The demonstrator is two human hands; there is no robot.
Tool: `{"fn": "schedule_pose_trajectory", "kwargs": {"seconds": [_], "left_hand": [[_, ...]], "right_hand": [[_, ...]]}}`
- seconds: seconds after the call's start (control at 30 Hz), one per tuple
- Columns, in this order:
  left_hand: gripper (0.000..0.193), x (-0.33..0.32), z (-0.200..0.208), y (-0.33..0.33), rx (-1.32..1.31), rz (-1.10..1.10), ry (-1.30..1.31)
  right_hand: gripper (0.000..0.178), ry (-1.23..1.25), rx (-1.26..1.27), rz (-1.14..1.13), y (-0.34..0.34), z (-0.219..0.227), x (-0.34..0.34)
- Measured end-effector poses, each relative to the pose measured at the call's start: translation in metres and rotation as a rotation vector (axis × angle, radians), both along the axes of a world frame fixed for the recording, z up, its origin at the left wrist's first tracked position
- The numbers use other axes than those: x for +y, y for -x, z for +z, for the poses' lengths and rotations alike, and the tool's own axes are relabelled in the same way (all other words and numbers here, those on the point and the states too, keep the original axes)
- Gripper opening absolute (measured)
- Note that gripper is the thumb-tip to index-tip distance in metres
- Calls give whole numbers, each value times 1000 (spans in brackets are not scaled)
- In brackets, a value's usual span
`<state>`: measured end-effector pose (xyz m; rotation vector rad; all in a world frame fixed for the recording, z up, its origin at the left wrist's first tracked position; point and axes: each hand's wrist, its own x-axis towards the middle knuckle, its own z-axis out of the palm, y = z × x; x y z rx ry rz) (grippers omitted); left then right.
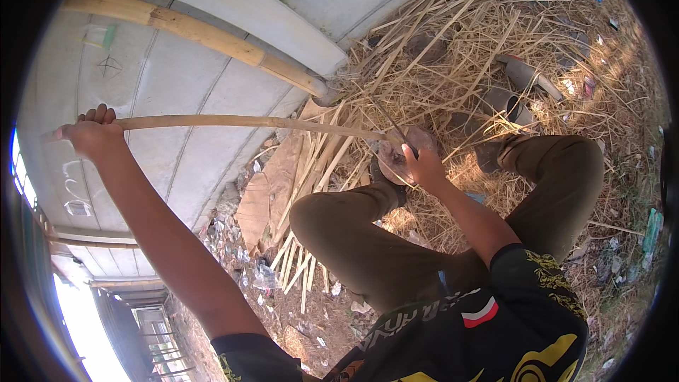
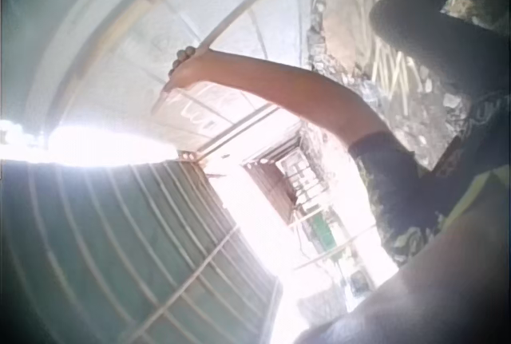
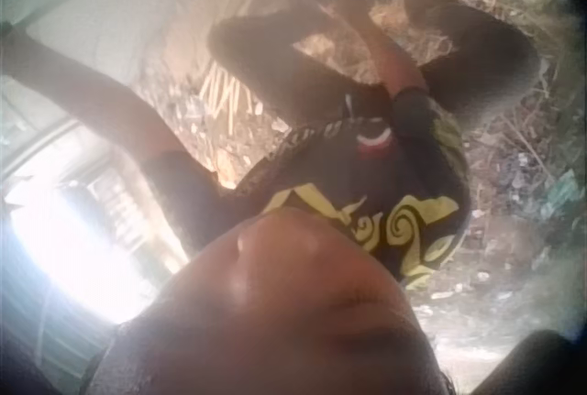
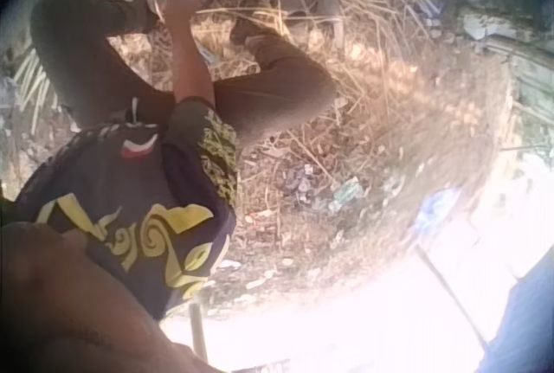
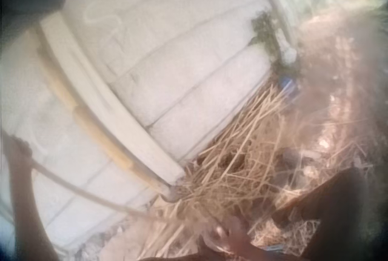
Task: The person sits on the ground and uses a knife to split a long bamboo stick into thin strips. They hold the bamboo with one hand and strike it with the knife to separate the layers, then use a blue tool to further refine the strips.
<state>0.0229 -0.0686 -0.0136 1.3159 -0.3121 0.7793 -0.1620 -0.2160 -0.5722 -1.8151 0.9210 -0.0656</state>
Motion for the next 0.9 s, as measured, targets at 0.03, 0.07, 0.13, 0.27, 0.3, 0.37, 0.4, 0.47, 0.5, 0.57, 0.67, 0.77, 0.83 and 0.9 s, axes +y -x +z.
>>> {"fn": "schedule_pose_trajectory", "kwargs": {"seconds": [0.03, 0.07, 0.13, 0.27, 0.3, 0.37, 0.4, 0.47, 0.5, 0.57, 0.67, 0.77, 0.83, 0.9], "left_hand": [[70, 4, 2, 0, -6, 1, 0], [70, 8, 5, -2, -10, -2, -7], [69, 18, 7, -3, -16, 5, -21], [54, -15, -5, 4, -11, -205, 2], [53, -6, -6, 10, -18, -250, -6], [53, 40, 10, -15, -71, -667, -127], [53, 49, 13, -25, -92, -896, -175], [55, 46, 7, -29, -83, -1054, -122], [55, 59, 8, -27, -81, -1099, -107], [56, 77, 12, -26, -57, -1199, -109], [58, 85, 12, -24, -60, -1210, -114], [60, 59, 6, -30, -60, -1275, -98], [62, 59, 7, -33, -60, -1324, -109], [63, 76, 7, -31, -39, -1356, -136]], "right_hand": [[57, 24, -111, 93, -5, 16, -5], [58, 98, -276, 42, -3, 21, -2], [59, 241, -609, -56, 2, 29, 12], [66, 80, 67, -88, 27, -112, 16], [68, 20, 104, -60, 31, -103, 23], [74, 32, 16, -171, 26, -82, 32], [71, 35, 37, -218, 17, -76, 26], [66, 70, -83, -251, 1, -56, 3], [64, 86, -232, -204, -2, -24, -2], [58, 57, -426, -142, 5, 16, 0], [56, -26, -455, -107, 20, 8, 11], [61, 81, 14, -130, 45, -105, 24], [64, 25, -29, -150, 37, -104, 15], [62, 0, -10, -90, 20, -50, 14]]}}
